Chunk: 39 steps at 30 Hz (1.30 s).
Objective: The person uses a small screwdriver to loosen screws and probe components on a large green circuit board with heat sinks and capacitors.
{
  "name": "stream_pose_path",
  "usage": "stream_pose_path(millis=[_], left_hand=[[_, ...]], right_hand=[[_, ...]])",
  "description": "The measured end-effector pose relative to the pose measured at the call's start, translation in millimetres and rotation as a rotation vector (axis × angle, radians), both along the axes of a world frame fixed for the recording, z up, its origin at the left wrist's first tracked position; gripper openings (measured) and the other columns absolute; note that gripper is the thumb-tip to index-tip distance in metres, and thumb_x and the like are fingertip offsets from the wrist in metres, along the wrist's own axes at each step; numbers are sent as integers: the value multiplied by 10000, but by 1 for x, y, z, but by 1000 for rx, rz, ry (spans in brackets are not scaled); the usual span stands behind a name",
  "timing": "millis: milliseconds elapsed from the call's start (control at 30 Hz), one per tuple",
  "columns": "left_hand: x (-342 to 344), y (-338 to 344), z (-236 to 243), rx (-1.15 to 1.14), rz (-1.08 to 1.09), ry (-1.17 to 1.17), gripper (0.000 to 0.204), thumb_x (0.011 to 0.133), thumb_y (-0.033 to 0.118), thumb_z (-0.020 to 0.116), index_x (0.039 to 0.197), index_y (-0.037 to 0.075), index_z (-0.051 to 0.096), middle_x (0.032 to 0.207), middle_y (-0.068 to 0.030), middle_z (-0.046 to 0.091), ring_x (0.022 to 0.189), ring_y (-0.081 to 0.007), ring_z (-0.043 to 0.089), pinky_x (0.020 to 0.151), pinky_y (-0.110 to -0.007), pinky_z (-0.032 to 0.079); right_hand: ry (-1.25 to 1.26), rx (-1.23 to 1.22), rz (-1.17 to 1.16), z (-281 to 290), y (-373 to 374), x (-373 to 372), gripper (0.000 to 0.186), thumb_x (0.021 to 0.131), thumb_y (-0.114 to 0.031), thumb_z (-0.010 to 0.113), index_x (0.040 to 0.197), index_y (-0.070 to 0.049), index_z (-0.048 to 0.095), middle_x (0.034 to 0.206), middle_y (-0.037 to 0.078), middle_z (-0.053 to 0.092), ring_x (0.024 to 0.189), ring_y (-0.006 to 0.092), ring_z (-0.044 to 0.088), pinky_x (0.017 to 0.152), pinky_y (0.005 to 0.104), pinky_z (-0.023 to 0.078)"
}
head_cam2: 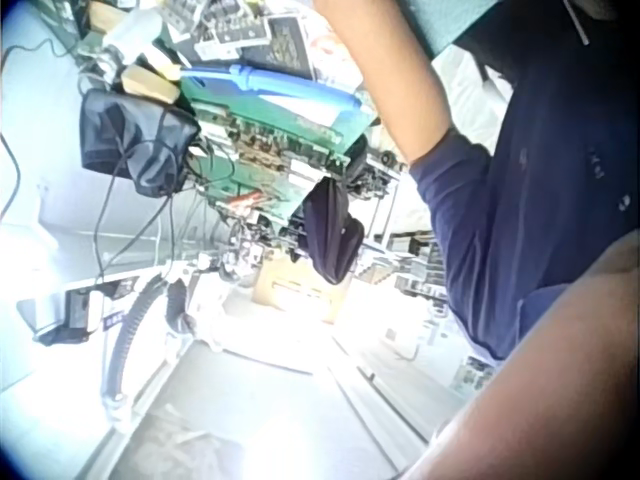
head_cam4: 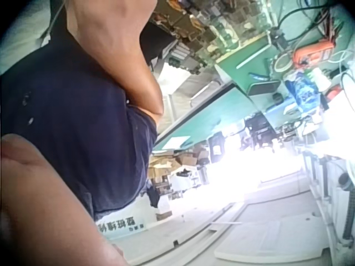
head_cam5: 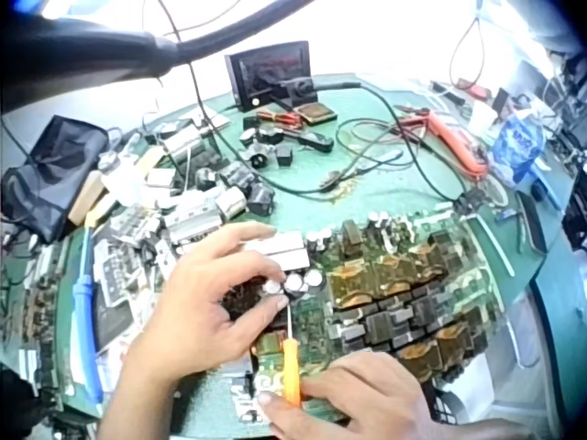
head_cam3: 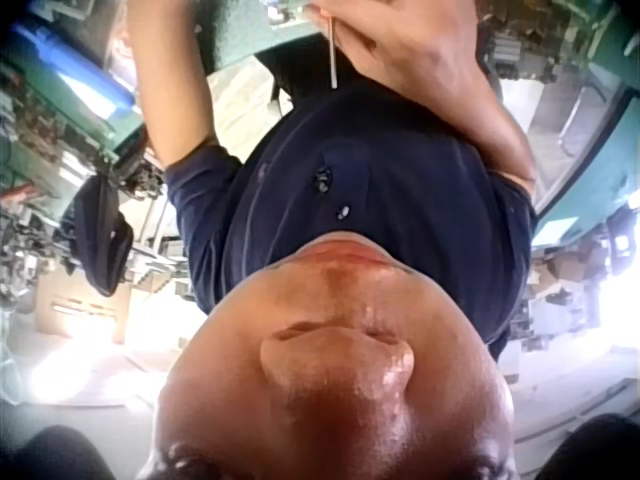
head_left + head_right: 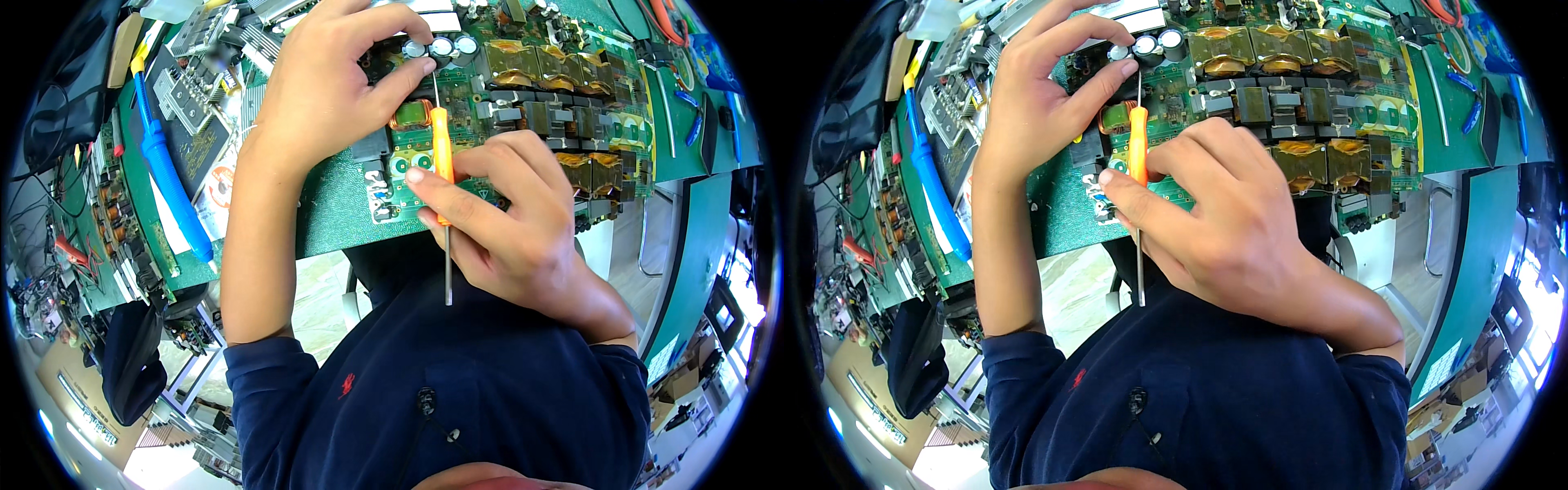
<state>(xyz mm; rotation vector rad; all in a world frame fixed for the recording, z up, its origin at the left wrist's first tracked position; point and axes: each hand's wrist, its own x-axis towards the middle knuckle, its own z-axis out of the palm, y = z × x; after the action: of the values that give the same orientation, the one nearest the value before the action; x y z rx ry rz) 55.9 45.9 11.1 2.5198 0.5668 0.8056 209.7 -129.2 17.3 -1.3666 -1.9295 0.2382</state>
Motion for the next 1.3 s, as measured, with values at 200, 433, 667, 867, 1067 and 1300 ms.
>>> stream_pose_path(millis=[200, 433, 667, 867, 1067, 1300], left_hand=[[4, -4, 0, -50, 30, 23, 186, 784, 79, 754, 938, 59, 653, 1245, -203, 639, 1090, -389, 650, 914, -411, 534], [8, -5, -2, -40, 42, 11, 200, 756, 77, 749, 916, 60, 630, 1237, -191, 637, 994, -360, 662, 837, -390, 543], [8, -7, -3, -83, 91, 54, 207, 736, 85, 756, 905, 66, 637, 1252, -193, 632, 1030, -357, 663, 874, -392, 539], [1, -1, -1, -3, -14, -27, 209, 734, 73, 721, 935, 60, 668, 1287, -217, 621, 1171, -405, 634, 1008, -425, 498], [-3, 5, -1, -85, -15, -91, 301, 769, 81, 647, 1062, 14, 660, 1188, -220, 660, 1122, -387, 651, 994, -414, 501], [-3, 5, -4, -49, 69, -80, 351, 780, 96, 682, 1116, -3, 656, 1029, -193, 680, 956, -373, 671, 874, -394, 530]], right_hand=[[-75, 36, -38, 3, -2, 11, 426, 679, 42, 773, 1095, -48, 775, 899, 89, 632, 797, 265, 574, 667, 361, 474], [-101, 46, -77, 2, -4, 20, 457, 699, 80, 721, 1144, -17, 755, 869, 103, 615, 758, 263, 554, 655, 360, 465], [-80, 42, -76, -2, -4, 24, 481, 714, 97, 703, 1184, 2, 738, 863, 115, 612, 747, 270, 561, 652, 370, 464], [-51, 78, -70, -8, -5, 18, 463, 768, 86, 699, 1227, 26, 713, 875, 124, 621, 750, 274, 569, 655, 372, 473], [-118, 68, -62, -2, -4, 7, 411, 842, -16, 698, 1247, 49, 697, 894, 129, 634, 766, 286, 579, 688, 395, 480], [-237, -33, -55, 15, -2, 0, 448, 856, -67, 656, 1276, 89, 664, 909, 144, 628, 804, 307, 582, 745, 403, 472]])
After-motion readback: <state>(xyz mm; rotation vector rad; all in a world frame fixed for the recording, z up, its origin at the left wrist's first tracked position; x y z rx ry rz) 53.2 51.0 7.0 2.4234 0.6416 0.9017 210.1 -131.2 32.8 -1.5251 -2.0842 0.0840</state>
